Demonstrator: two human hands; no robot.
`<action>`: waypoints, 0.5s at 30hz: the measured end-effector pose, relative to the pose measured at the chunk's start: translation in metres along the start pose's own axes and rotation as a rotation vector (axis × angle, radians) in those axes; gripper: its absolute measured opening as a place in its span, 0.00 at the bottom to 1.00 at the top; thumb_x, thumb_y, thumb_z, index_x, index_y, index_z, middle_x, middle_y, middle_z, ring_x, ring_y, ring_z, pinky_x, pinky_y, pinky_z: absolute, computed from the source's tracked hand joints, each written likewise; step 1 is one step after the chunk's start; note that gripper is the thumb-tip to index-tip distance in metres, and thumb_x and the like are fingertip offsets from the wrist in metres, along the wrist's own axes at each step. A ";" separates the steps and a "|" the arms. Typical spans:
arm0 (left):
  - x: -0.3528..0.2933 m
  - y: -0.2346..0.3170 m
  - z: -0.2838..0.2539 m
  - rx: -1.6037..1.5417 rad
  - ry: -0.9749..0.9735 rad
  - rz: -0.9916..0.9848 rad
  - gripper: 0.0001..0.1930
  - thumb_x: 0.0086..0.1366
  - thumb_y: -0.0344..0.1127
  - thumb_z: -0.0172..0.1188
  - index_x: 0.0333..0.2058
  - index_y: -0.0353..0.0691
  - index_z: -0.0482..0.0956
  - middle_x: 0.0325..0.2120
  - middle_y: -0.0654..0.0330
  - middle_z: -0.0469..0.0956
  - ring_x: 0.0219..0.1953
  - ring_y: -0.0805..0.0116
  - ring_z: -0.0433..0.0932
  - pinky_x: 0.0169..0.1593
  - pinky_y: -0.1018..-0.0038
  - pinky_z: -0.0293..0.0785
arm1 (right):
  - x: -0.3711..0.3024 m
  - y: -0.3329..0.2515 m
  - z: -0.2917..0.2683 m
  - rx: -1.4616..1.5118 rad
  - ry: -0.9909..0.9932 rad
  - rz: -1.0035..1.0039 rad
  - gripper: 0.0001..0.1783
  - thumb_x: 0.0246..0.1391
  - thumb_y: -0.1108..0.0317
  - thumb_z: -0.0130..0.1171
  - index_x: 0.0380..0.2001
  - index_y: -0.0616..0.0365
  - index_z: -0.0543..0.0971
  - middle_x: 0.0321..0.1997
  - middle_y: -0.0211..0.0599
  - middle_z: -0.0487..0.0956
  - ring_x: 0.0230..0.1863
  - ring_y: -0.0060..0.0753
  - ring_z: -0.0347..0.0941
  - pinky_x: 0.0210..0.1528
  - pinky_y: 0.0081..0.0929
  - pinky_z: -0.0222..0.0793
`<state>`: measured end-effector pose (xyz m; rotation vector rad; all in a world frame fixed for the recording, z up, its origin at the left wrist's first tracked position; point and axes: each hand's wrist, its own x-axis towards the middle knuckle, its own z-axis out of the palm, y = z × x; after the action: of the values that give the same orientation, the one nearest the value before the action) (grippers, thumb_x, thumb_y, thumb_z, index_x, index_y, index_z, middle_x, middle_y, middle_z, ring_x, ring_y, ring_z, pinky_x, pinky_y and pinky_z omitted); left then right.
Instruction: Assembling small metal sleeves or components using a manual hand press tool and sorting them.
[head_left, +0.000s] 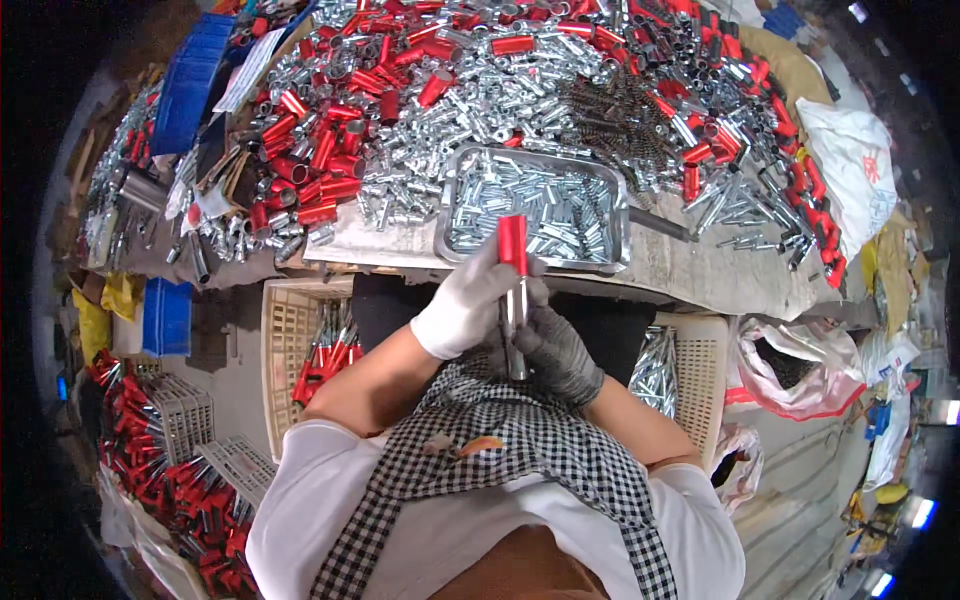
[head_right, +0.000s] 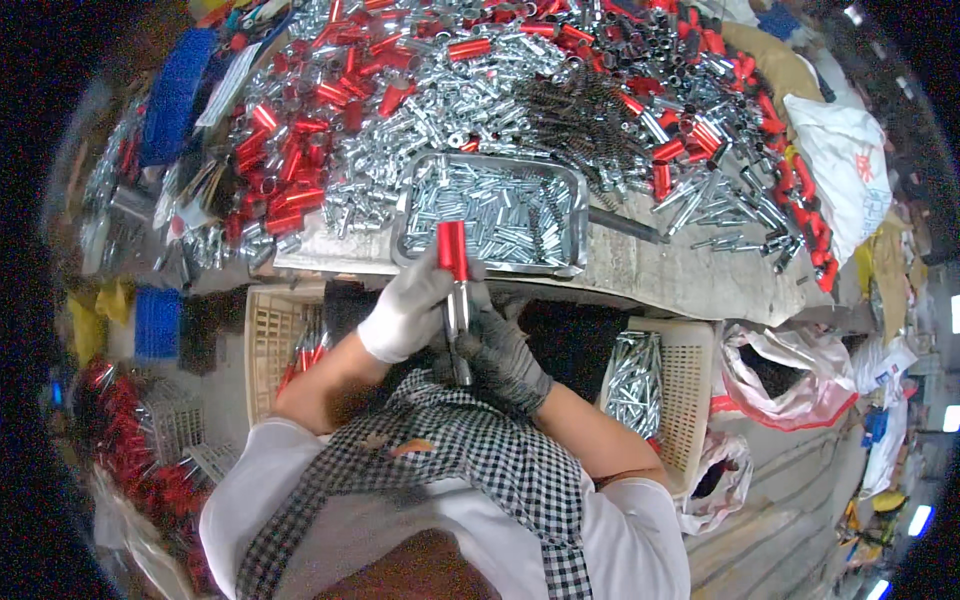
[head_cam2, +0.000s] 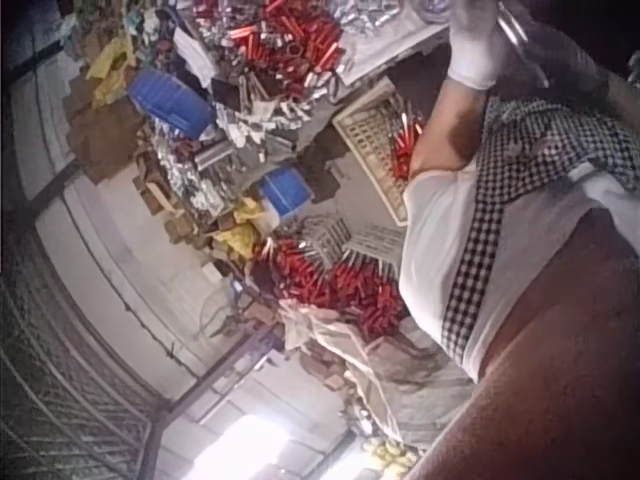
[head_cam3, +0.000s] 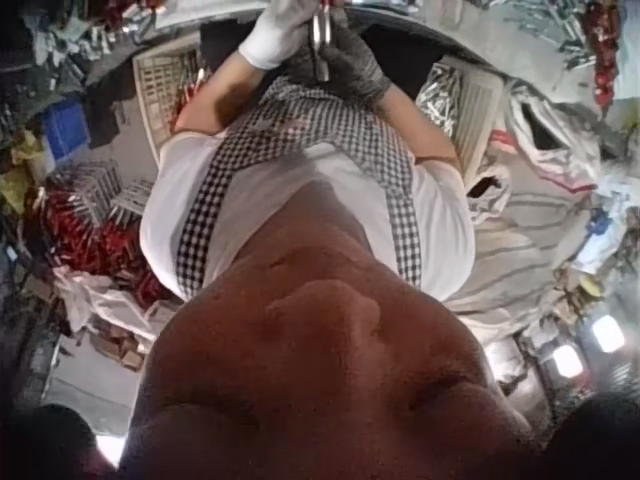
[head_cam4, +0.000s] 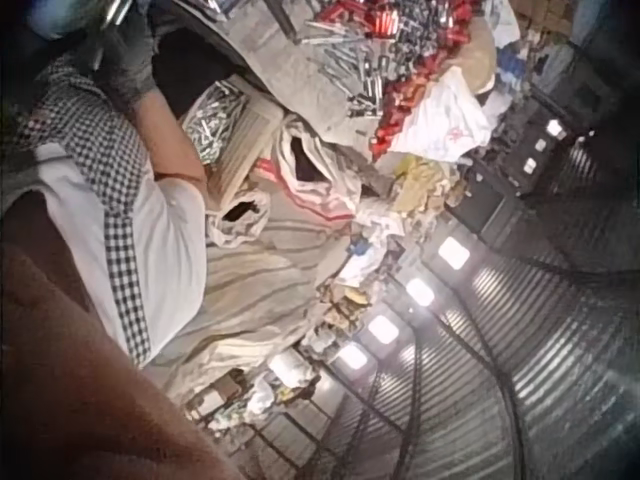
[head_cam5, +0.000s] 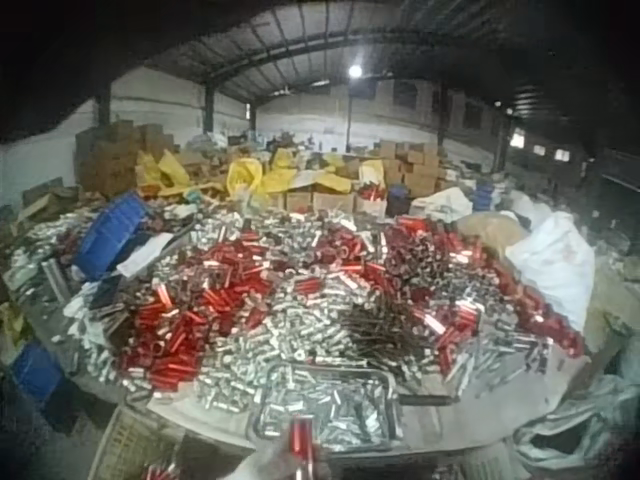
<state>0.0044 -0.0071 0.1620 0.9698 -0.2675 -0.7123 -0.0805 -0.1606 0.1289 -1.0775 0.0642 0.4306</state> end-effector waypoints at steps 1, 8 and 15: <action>-0.006 0.006 0.002 -0.032 -0.019 -0.052 0.18 0.71 0.38 0.45 0.54 0.33 0.62 0.41 0.56 0.73 0.41 0.66 0.78 0.44 0.71 0.76 | 0.000 0.003 -0.006 -0.027 -0.046 0.008 0.38 0.53 0.46 0.65 0.56 0.60 0.66 0.47 0.34 0.76 0.45 0.28 0.75 0.46 0.25 0.72; -0.034 -0.028 0.000 0.268 -0.015 0.157 0.13 0.72 0.34 0.42 0.51 0.36 0.67 0.41 0.57 0.74 0.43 0.66 0.75 0.48 0.71 0.71 | 0.000 -0.032 -0.022 -0.832 -0.189 -0.020 0.26 0.56 0.53 0.60 0.53 0.57 0.74 0.47 0.48 0.79 0.49 0.44 0.75 0.52 0.37 0.70; -0.056 -0.045 -0.006 -0.322 -0.054 -0.068 0.21 0.72 0.34 0.43 0.61 0.37 0.56 0.42 0.54 0.71 0.41 0.58 0.76 0.48 0.57 0.76 | 0.036 -0.100 -0.061 -1.758 0.595 -0.296 0.25 0.49 0.51 0.62 0.45 0.57 0.76 0.37 0.51 0.81 0.38 0.53 0.78 0.42 0.45 0.72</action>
<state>-0.0534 0.0177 0.1270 0.6560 -0.1612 -0.8162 -0.0009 -0.2417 0.1746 -2.8735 0.0381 -0.2721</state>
